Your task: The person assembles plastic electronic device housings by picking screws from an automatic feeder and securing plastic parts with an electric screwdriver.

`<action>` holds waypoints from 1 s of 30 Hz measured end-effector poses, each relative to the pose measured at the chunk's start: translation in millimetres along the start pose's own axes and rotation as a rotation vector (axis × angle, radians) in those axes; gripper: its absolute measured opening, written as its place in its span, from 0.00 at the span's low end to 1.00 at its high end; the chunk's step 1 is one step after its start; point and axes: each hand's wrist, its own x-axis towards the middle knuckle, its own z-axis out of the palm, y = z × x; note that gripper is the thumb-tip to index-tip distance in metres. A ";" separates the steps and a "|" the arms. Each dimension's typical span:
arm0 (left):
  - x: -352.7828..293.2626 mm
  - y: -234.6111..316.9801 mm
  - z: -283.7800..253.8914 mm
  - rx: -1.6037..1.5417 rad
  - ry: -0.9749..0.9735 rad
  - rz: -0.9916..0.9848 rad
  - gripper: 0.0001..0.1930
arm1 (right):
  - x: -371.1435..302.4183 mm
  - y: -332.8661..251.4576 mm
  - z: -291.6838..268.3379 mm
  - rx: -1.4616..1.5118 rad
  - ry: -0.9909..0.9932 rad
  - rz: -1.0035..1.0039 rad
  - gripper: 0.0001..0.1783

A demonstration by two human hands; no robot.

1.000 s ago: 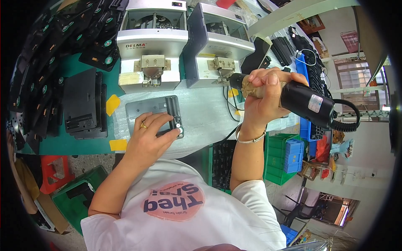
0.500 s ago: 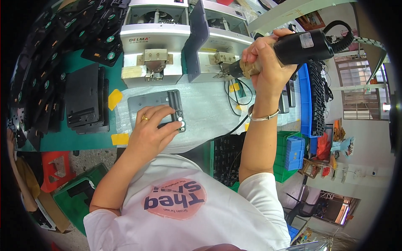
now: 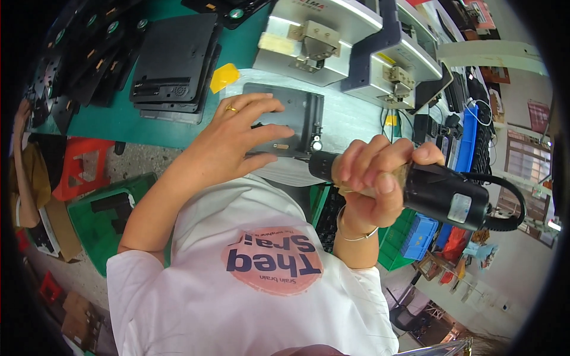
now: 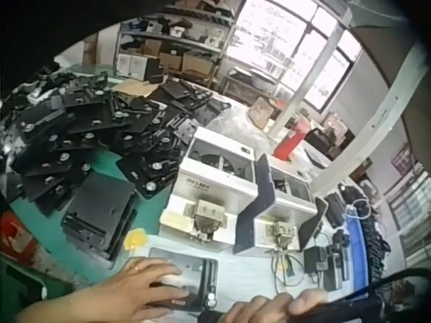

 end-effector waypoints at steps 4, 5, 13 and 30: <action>-5.9 -6.9 4.0 -0.003 0.017 0.040 0.21 | -8.4 14.7 11.3 -0.026 -0.002 0.019 0.26; -7.1 -8.2 4.9 0.000 0.018 0.053 0.21 | -9.2 17.9 12.5 -0.051 -0.005 0.012 0.26; -9.2 -11.4 7.7 -0.035 0.060 0.036 0.21 | -3.6 29.9 19.4 -0.096 -0.038 -0.006 0.27; -10.0 -16.9 11.2 -0.075 0.120 0.061 0.21 | -1.2 39.8 24.7 -0.176 -0.114 0.001 0.29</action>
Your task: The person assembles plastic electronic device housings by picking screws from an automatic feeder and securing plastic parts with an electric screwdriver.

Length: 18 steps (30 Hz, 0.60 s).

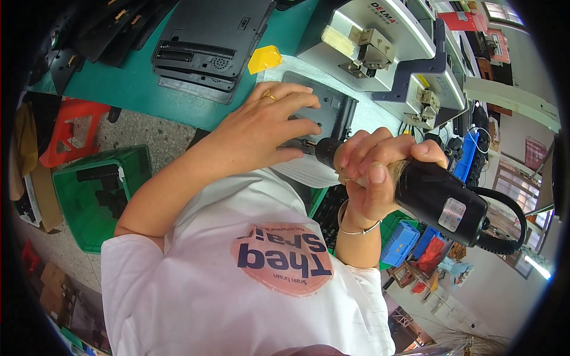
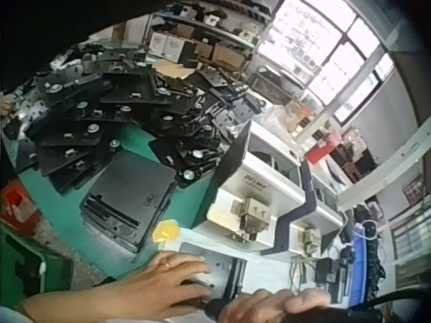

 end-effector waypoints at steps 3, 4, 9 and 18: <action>-0.5 -0.2 -0.4 -0.011 -0.002 -0.007 0.22 | 2.4 -0.6 1.5 -0.135 -0.105 0.004 0.31; -1.0 -0.7 0.1 -0.009 -0.005 -0.004 0.22 | 2.5 0.2 2.2 -0.134 -0.108 0.007 0.31; -2.9 -1.7 4.5 -0.028 0.001 -0.016 0.22 | 1.8 6.9 12.2 -0.071 -0.077 -0.036 0.26; -3.4 -5.0 7.7 -0.029 0.020 0.016 0.22 | -1.5 13.4 6.3 -0.231 -0.087 -0.113 0.33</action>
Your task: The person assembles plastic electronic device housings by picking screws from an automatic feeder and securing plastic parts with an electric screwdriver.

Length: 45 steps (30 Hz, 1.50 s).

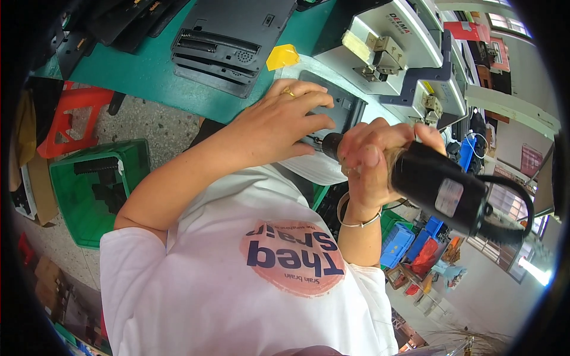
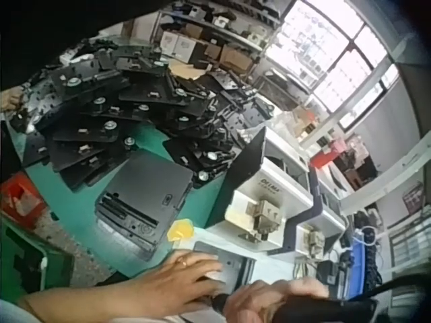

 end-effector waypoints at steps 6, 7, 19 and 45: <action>5.7 8.2 -6.6 0.084 0.000 0.010 0.30 | 1.2 -10.2 -2.5 -0.064 0.019 -0.037 0.36; 6.3 7.5 -6.7 0.123 0.001 -0.012 0.33 | -1.3 -11.3 -4.0 0.138 0.119 -0.001 0.36; 12.7 41.6 -21.7 0.424 -0.229 -0.106 0.45 | -13.3 -56.2 -78.4 0.410 0.460 -0.098 0.20; -2.1 47.6 -175.8 -1.043 0.424 -0.557 0.29 | -24.5 -44.3 -85.1 0.427 0.593 -0.042 0.25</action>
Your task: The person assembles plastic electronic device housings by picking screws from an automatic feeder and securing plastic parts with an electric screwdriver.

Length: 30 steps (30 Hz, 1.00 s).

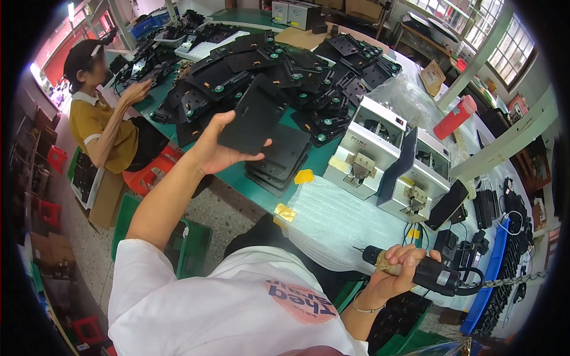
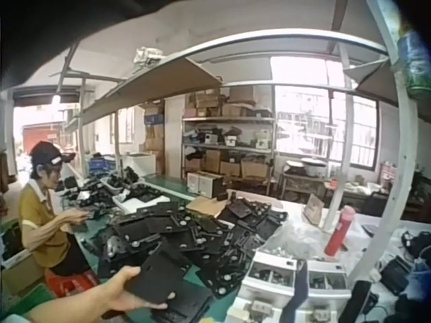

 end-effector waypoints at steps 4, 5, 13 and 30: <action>2.1 -6.4 -9.0 -0.094 0.016 0.020 0.29 | -0.7 1.3 -5.0 -0.009 0.023 0.003 0.26; 3.6 -10.3 -13.3 0.005 0.124 0.056 0.29 | -0.6 1.9 -6.6 -0.005 0.025 0.005 0.26; 22.0 -40.9 3.7 1.177 0.549 0.097 0.50 | -1.9 8.9 -13.0 -0.053 0.006 0.009 0.26; 21.0 -81.7 45.0 1.708 0.635 0.142 0.56 | -1.3 22.5 -15.5 -0.123 0.035 0.037 0.26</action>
